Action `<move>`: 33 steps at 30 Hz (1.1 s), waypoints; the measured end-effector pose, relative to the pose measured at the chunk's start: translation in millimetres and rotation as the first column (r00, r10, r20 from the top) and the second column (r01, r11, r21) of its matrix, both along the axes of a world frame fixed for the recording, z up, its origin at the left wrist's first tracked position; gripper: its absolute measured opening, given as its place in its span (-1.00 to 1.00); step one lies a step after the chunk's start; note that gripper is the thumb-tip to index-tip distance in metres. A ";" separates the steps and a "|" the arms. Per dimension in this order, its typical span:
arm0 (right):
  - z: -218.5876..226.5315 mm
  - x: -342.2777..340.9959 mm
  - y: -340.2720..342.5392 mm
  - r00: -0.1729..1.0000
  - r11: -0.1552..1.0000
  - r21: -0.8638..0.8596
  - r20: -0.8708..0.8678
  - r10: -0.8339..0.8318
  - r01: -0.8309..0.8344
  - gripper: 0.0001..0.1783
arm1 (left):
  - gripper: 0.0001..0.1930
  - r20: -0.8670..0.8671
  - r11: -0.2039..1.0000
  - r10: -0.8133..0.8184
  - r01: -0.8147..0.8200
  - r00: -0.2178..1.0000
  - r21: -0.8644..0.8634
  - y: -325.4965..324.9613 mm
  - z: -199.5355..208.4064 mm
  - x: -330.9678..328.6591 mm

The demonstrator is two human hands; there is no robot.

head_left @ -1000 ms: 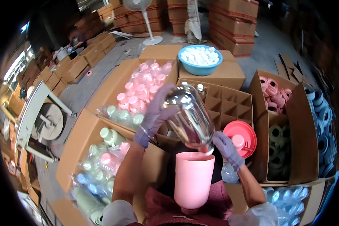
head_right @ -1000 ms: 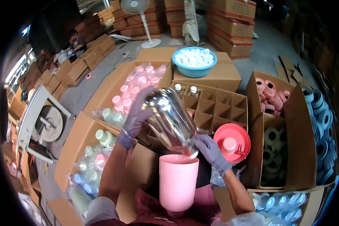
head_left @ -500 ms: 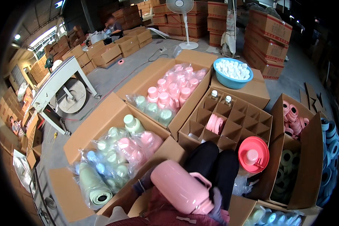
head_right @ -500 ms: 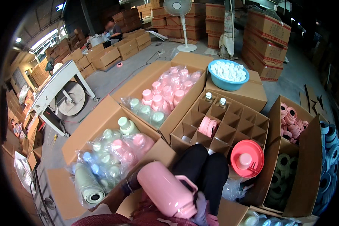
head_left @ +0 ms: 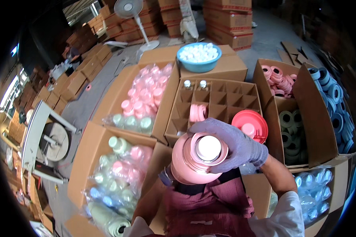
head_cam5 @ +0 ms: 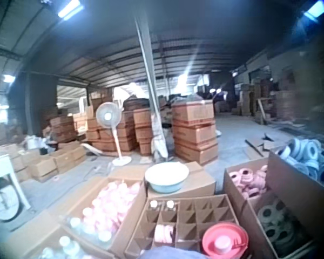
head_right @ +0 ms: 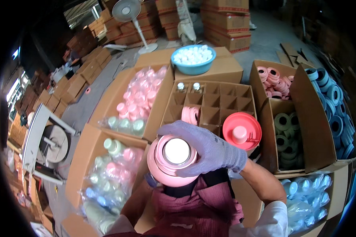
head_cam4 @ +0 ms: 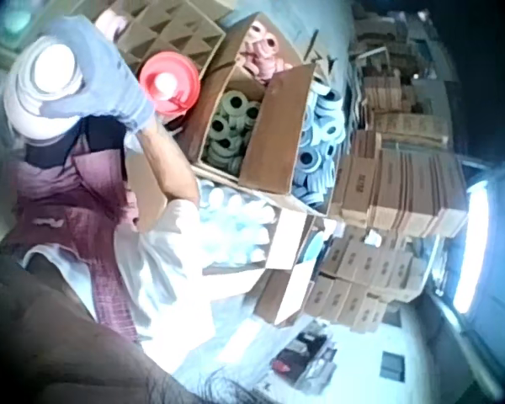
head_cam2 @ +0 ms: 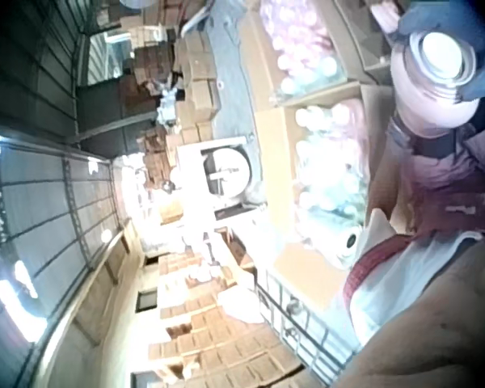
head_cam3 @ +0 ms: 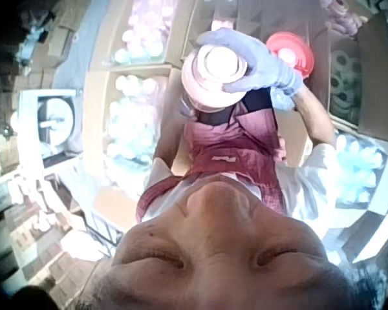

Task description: The person assembles thermos bottles by inserting stainless steel inner liners into colored outer shells, screwing on lids, and placing the completed units into plastic bags. They repeat this process for multiple pink and light green bottles, handling each component by hand.

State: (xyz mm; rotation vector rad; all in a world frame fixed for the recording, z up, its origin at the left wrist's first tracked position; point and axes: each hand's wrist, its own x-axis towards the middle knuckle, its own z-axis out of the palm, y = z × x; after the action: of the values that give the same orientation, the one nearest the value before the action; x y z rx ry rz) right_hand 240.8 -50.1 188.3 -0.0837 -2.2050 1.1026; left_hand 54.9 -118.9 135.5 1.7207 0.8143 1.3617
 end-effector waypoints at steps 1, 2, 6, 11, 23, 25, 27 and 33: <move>2.5 1.5 0.5 0.994 0.994 0.018 -0.012 -0.110 0.110 -0.09 | -0.46 0.004 0.998 0.022 -0.022 1.000 0.063 8.3 8.8 9.6; 8.1 4.8 -0.4 0.974 0.973 0.044 -0.029 -0.225 0.226 -0.04 | -0.44 0.013 0.991 0.042 -0.043 0.999 0.123 16.4 18.4 20.1; 17.2 6.7 9.4 0.837 0.832 0.098 -0.056 -0.544 0.547 -0.10 | -0.38 0.067 0.947 0.187 -0.198 0.980 0.253 42.2 36.5 45.0; 12.5 -10.6 24.5 0.721 0.723 0.040 -0.128 -0.681 0.690 -0.28 | -0.15 0.120 0.919 0.344 -0.360 0.931 0.160 64.3 20.8 48.9; -23.2 -25.6 64.9 0.934 0.935 -0.050 -0.058 -0.352 0.350 -0.26 | -0.18 0.037 0.887 0.427 -0.411 0.904 -0.211 48.3 -79.2 -15.1; -27.3 -22.2 72.6 0.952 0.953 -0.082 -0.067 -0.297 0.292 -0.24 | -0.22 0.020 0.896 0.386 -0.370 0.922 -0.244 57.2 -81.2 -20.6; -33.7 -10.2 73.5 0.941 0.941 -0.121 -0.082 -0.328 0.317 -0.19 | -0.26 0.004 0.912 0.305 -0.290 0.952 -0.291 69.9 -86.5 -25.8; -108.9 46.2 -2.8 0.718 0.723 -0.124 -0.091 -0.690 0.680 0.00 | -0.37 -0.257 0.850 -0.134 -0.023 0.957 -0.527 101.0 -39.0 -88.1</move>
State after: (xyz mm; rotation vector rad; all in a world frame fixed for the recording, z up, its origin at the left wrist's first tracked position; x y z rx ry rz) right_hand 287.0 -52.9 79.4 -0.7869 -1.7538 0.7313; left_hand -33.3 -18.0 96.5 1.4920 1.1654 0.7499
